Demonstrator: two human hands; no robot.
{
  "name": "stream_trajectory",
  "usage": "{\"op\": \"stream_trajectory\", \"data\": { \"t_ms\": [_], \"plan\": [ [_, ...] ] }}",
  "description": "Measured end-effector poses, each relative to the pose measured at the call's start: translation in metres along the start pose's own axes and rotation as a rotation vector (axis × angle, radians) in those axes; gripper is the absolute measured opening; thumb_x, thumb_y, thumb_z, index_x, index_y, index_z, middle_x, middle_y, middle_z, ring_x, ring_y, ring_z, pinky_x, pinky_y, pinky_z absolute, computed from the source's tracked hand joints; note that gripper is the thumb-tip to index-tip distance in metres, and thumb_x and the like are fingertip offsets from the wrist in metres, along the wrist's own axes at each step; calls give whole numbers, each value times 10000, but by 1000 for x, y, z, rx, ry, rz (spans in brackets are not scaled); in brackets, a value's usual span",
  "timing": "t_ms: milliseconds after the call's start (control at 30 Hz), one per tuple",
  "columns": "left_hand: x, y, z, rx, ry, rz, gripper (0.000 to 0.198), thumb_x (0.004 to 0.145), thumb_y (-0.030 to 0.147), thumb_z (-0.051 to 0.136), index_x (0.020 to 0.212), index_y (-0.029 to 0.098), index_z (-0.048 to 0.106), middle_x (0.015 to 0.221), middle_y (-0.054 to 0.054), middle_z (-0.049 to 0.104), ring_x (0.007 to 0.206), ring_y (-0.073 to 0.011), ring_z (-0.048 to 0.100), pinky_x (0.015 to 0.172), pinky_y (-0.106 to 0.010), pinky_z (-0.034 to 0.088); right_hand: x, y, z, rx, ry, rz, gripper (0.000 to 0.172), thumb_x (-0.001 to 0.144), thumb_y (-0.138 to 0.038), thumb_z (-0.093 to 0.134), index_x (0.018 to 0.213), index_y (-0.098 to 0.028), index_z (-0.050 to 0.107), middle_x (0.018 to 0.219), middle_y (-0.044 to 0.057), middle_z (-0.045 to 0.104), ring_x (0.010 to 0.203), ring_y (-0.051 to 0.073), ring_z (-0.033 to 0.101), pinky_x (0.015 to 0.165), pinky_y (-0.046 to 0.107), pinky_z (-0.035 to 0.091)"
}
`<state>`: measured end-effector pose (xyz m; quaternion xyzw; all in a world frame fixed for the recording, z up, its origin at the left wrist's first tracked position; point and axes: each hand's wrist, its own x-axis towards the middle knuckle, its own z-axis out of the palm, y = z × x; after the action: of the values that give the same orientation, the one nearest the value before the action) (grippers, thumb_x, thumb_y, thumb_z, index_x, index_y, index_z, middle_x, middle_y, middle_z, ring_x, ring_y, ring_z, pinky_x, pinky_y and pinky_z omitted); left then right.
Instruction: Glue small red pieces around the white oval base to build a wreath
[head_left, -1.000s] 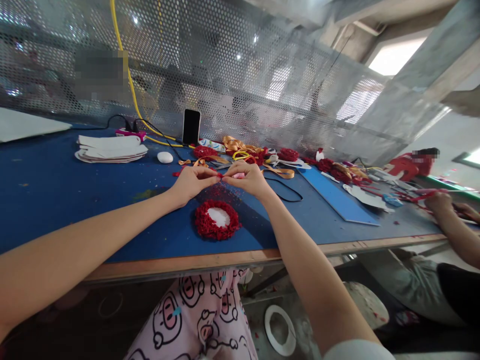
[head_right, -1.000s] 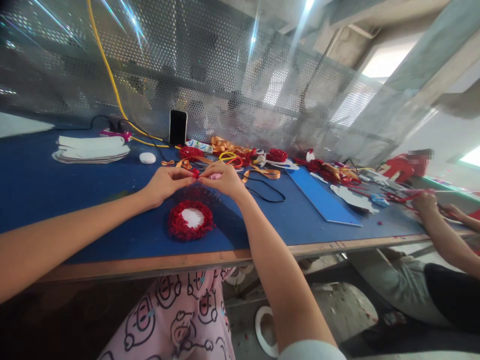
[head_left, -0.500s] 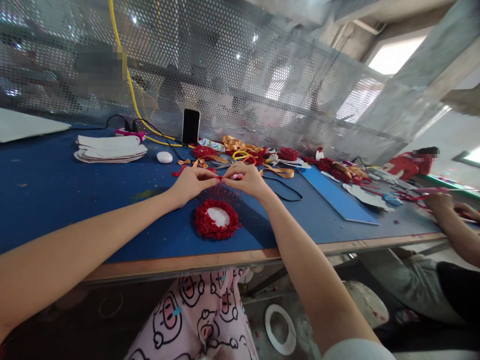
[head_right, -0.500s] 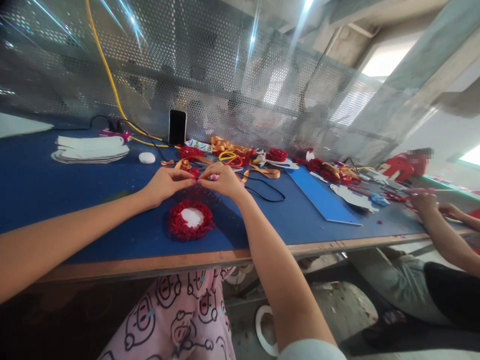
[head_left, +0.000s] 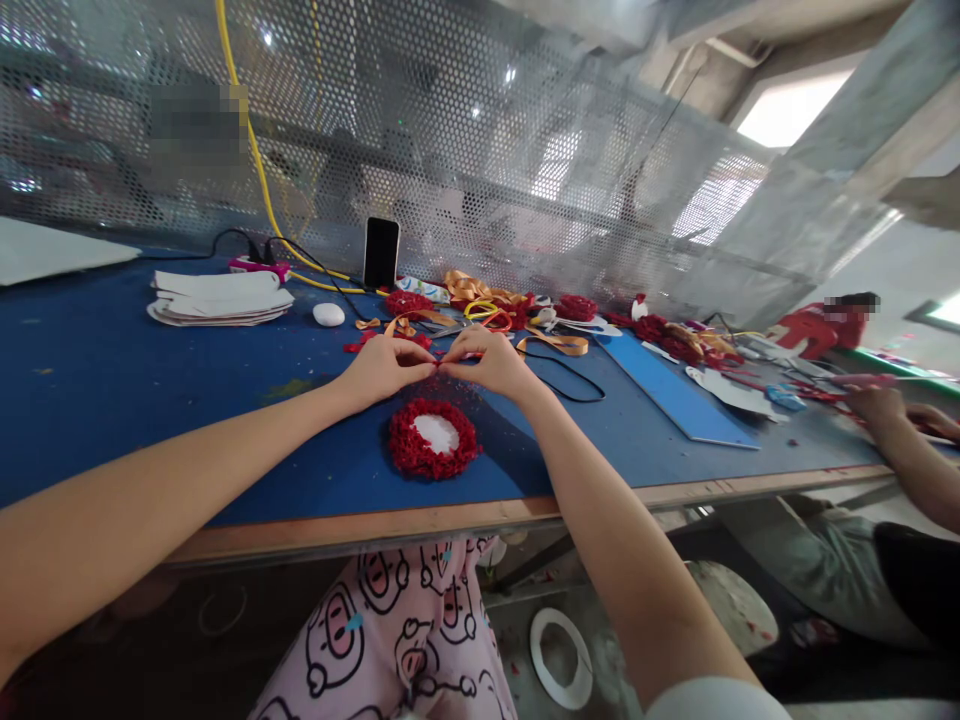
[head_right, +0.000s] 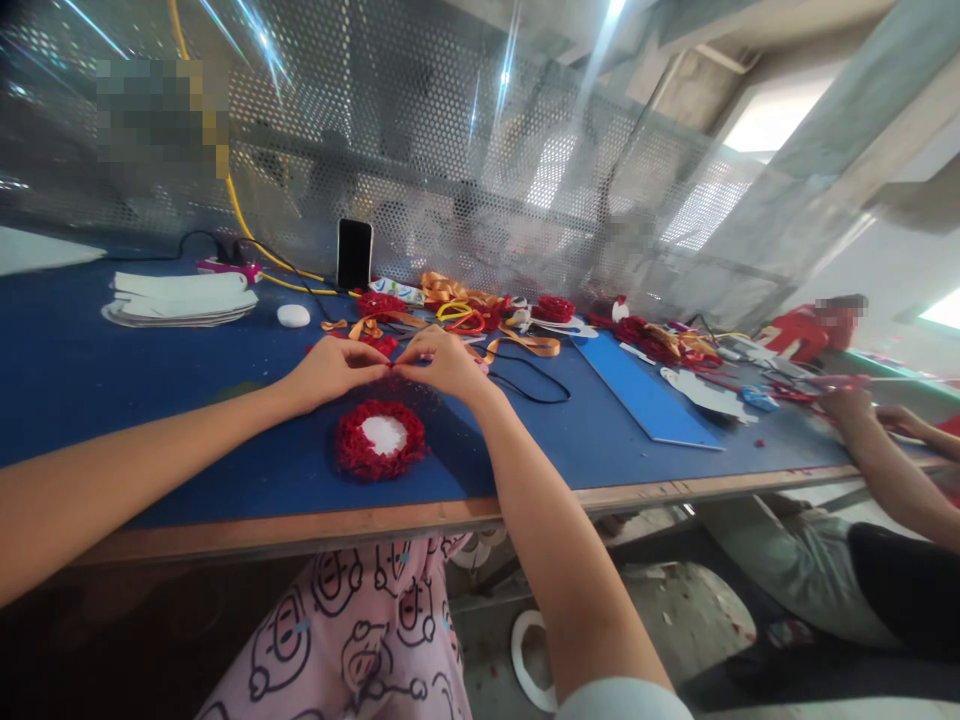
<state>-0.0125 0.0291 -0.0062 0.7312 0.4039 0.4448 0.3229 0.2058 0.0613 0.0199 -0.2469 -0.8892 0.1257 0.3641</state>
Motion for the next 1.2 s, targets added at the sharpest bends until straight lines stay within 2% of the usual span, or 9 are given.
{"op": "stream_trajectory", "data": {
  "t_ms": [267, 533, 733, 867, 967, 1200],
  "plan": [
    [0, 0, -3, 44, -27, 20, 303, 717, 429, 743, 870, 172, 789, 839, -65, 777, 797, -220, 696, 783, -338, 539, 1, 1, 1, 30, 8, 14, 71, 769, -313, 796, 790, -246, 794, 811, 36, 733, 830, 186, 619, 835, 371, 484],
    [0, -1, -5, -171, -74, -90, 330, 670, 433, 812, 873, 174, 797, 836, -62, 772, 757, -186, 666, 760, -315, 519, 3, -12, -3, 107, -18, 22, 74, 785, -290, 771, 775, -217, 766, 805, 28, 735, 791, 168, 636, 772, 332, 497],
    [-1, 2, -9, -212, -177, -97, 254, 656, 410, 811, 767, 182, 798, 748, -50, 754, 673, -157, 622, 668, -277, 480, 3, -15, -5, 139, -96, 30, 127, 781, -323, 784, 827, -205, 771, 856, 30, 747, 847, 168, 662, 823, 324, 494],
    [-2, 6, -11, -192, -287, -88, 229, 664, 413, 789, 709, 189, 780, 713, -42, 740, 659, -156, 611, 642, -271, 474, 3, -20, -8, 193, -253, 79, 232, 788, -330, 777, 996, -228, 777, 999, 34, 764, 937, 177, 685, 887, 335, 507],
    [-3, 7, -12, -188, -313, -104, 239, 653, 421, 789, 714, 191, 770, 713, -38, 734, 669, -163, 615, 648, -278, 477, 3, -22, -8, 226, -315, 76, 215, 809, -333, 756, 994, -229, 782, 989, 33, 766, 921, 169, 689, 881, 329, 515],
    [-1, 6, -10, -212, -253, -114, 247, 677, 414, 780, 789, 193, 776, 748, -37, 732, 695, -160, 614, 685, -282, 480, 3, -15, -4, 247, -156, 103, 168, 767, -364, 790, 845, -214, 789, 863, 26, 754, 833, 162, 682, 821, 324, 524]
  ]
}}
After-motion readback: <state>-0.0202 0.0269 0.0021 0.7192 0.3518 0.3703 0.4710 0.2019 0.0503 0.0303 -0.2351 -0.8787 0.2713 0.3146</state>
